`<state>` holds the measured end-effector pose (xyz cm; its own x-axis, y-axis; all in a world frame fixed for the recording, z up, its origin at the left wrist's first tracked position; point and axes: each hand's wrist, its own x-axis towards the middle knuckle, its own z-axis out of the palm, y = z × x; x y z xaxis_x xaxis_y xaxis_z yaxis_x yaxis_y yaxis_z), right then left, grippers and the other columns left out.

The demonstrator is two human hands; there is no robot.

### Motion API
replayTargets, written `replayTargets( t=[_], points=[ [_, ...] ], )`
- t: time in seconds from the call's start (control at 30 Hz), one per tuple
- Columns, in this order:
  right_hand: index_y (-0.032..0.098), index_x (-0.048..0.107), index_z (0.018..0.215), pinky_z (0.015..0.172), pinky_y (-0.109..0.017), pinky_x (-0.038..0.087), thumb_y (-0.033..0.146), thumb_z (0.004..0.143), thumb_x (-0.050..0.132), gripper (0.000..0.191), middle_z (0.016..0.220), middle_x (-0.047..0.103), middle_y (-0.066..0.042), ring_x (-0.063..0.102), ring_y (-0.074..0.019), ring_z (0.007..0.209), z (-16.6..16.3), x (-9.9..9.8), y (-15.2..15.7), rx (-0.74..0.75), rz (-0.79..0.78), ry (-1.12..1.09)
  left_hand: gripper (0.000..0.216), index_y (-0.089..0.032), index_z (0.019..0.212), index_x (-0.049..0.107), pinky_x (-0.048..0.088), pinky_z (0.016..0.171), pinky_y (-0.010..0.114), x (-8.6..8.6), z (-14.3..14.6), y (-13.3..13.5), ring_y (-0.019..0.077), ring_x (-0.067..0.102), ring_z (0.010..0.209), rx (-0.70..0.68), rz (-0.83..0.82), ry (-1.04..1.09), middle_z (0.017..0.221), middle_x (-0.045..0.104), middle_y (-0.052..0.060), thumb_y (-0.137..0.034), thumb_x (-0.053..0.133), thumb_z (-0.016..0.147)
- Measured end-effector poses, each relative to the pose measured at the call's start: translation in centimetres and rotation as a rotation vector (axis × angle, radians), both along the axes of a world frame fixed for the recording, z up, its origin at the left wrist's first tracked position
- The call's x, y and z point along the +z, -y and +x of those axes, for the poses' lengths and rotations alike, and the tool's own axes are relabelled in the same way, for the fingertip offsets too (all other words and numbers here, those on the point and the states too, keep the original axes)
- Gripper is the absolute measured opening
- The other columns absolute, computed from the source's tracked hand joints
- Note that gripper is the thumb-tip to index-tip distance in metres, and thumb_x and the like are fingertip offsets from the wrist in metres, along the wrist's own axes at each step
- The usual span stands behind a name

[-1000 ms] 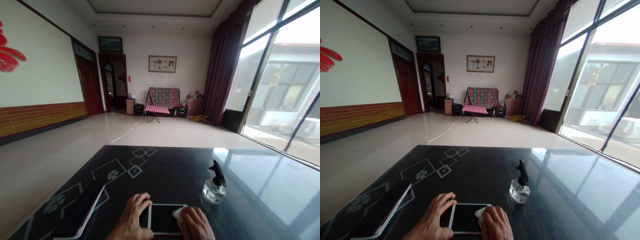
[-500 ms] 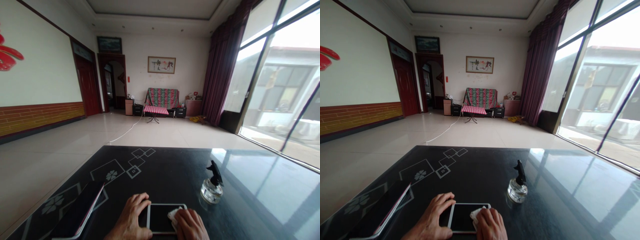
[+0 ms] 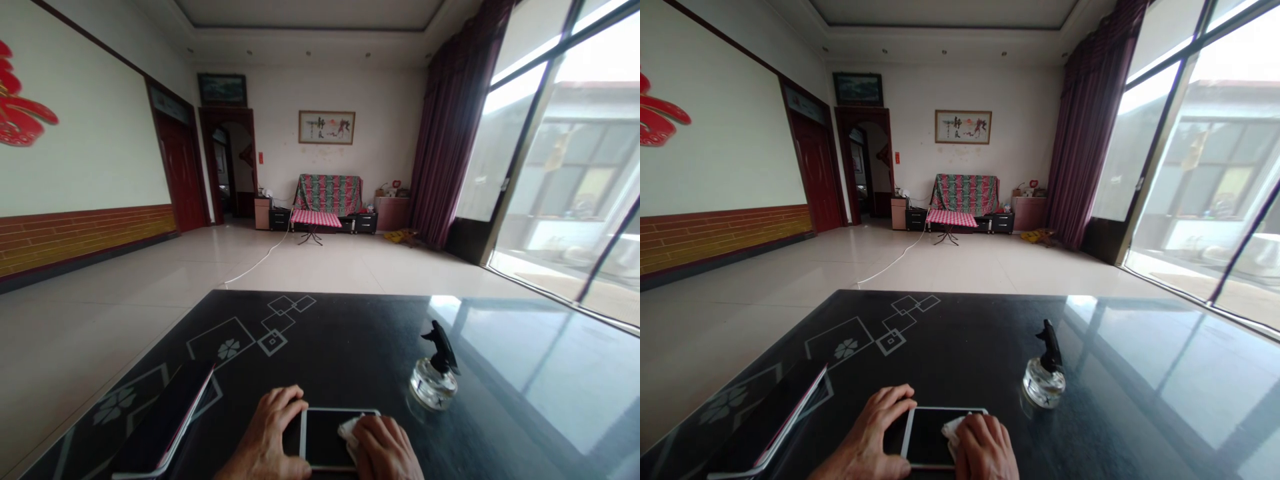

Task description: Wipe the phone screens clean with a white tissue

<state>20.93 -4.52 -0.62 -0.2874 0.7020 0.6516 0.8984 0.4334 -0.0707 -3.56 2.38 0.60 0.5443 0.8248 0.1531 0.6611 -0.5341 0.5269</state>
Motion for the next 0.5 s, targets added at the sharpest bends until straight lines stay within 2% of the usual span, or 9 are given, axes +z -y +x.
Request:
replayTargets(
  t=[0.17, 0.37, 0.5],
  points=[
    [0.025, 0.060, 0.082, 0.067, -0.027, 0.041, 0.016, 0.080, 0.053, 0.012, 0.083, 0.063, -0.001, 0.056, -0.0165, 0.076, -1.3, 1.2, -1.0, -0.053, -0.040, -0.133, 0.078, -0.023, 0.117, 0.062, 0.037, 0.105, 0.042, -0.2, 0.0, -0.2, 0.0335, 0.043, 0.123, -0.011, -0.005, 0.011, 0.136, 0.050, 0.008, -0.030, 0.084, 0.042],
    [0.025, 0.061, 0.081, 0.067, -0.029, 0.040, 0.017, 0.081, 0.050, 0.014, 0.083, 0.062, -0.001, 0.055, -0.0171, 0.075, -1.9, 1.0, -1.4, -0.093, -0.036, -0.208, 0.076, -0.025, 0.116, 0.062, 0.037, 0.105, 0.044, -0.7, -0.2, -0.5, 0.0343, 0.043, 0.123, -0.006, 0.008, 0.019, 0.136, 0.050, 0.007, -0.028, 0.083, 0.042],
    [0.026, 0.060, 0.085, 0.068, -0.027, 0.042, 0.015, 0.080, 0.053, 0.014, 0.085, 0.064, 0.000, 0.057, -0.0157, 0.076, -1.6, 0.6, -0.6, -0.068, -0.037, -0.154, 0.076, -0.026, 0.116, 0.062, 0.038, 0.104, 0.045, -0.7, -0.1, -0.4, 0.0352, 0.043, 0.124, 0.004, 0.006, 0.030, 0.136, 0.050, 0.006, -0.028, 0.082, 0.043]
  ],
)
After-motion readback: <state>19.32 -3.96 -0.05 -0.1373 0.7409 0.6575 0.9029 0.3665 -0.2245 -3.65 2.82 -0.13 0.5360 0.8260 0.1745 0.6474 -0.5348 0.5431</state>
